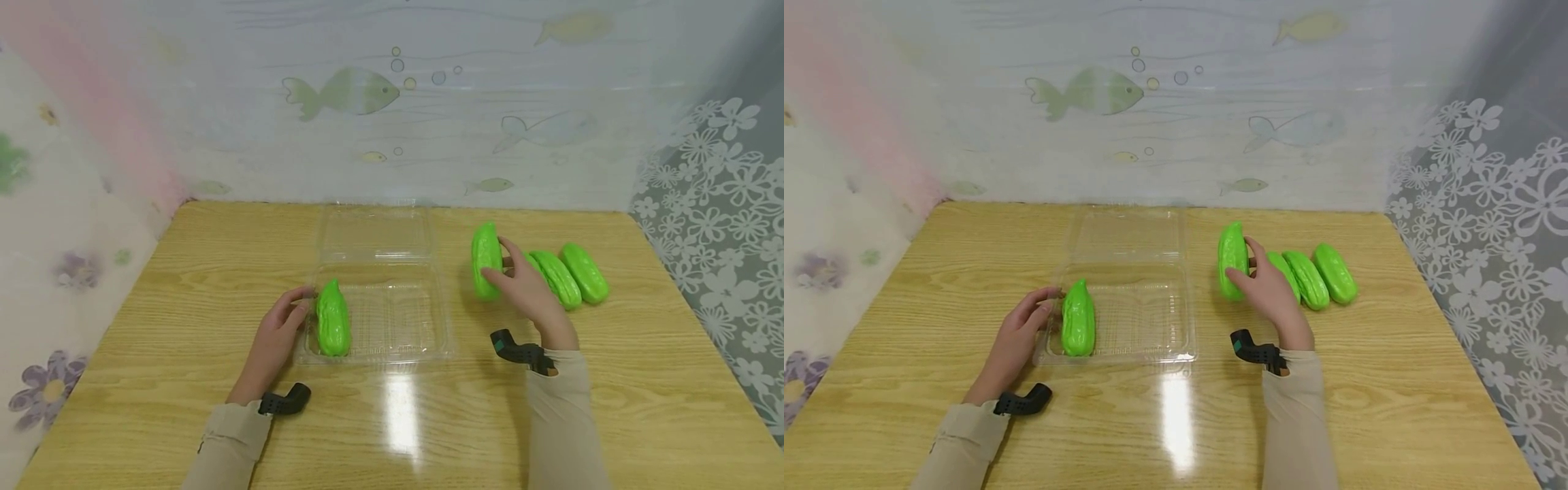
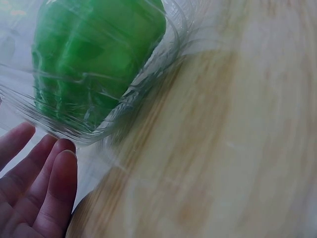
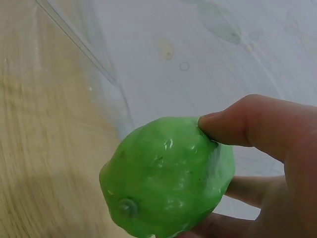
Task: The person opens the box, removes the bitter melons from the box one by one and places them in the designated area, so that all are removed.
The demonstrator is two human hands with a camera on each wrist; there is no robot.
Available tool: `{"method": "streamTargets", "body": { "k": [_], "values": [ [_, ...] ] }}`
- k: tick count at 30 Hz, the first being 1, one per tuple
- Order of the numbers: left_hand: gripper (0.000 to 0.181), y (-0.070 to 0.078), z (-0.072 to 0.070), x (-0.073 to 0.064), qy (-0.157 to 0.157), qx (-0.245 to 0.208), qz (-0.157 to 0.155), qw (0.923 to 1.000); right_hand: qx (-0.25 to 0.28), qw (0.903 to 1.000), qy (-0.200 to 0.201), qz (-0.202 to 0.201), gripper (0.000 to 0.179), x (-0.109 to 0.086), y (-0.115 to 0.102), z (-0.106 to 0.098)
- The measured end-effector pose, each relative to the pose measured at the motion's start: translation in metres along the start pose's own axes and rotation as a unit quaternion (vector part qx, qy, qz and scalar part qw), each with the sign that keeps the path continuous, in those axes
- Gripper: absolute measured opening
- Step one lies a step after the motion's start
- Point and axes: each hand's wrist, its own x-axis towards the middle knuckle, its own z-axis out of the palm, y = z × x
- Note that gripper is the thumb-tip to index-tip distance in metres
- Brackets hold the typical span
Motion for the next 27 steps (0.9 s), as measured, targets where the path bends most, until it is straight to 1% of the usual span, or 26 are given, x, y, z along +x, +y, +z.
{"method": "streamTargets", "body": {
  "k": [7,10,15,17,24,27],
  "values": [
    [0.036,0.0012,0.0002,0.0,0.0,-0.002,-0.005,1.0,0.013,0.9999,-0.007,0.006,0.077,-0.0023,0.0048,-0.007],
    [0.037,0.0009,0.0001,-0.0002,-0.001,-0.002,-0.005,1.0,-0.001,0.9999,-0.007,0.01,0.076,-0.0036,0.0047,-0.0078],
    [0.037,-0.0014,0.0007,-0.0004,-0.001,0.0,-0.002,1.0,-0.047,0.9986,-0.006,0.022,0.077,-0.0037,0.008,-0.0075],
    [0.036,-0.002,0.0008,-0.0007,-0.001,0.003,0.0,1.0,-0.058,0.9979,-0.008,0.029,0.077,-0.0036,0.0093,-0.0072],
    [0.036,-0.0019,0.0006,-0.0001,0.0,0.005,-0.005,1.0,-0.047,0.9978,-0.02,0.042,0.081,-0.0033,0.009,-0.0065],
    [0.037,-0.002,0.0005,0.0006,0.001,0.008,-0.005,1.0,-0.063,0.9969,-0.019,0.042,0.082,-0.0028,0.0097,-0.0062]
  ]
}}
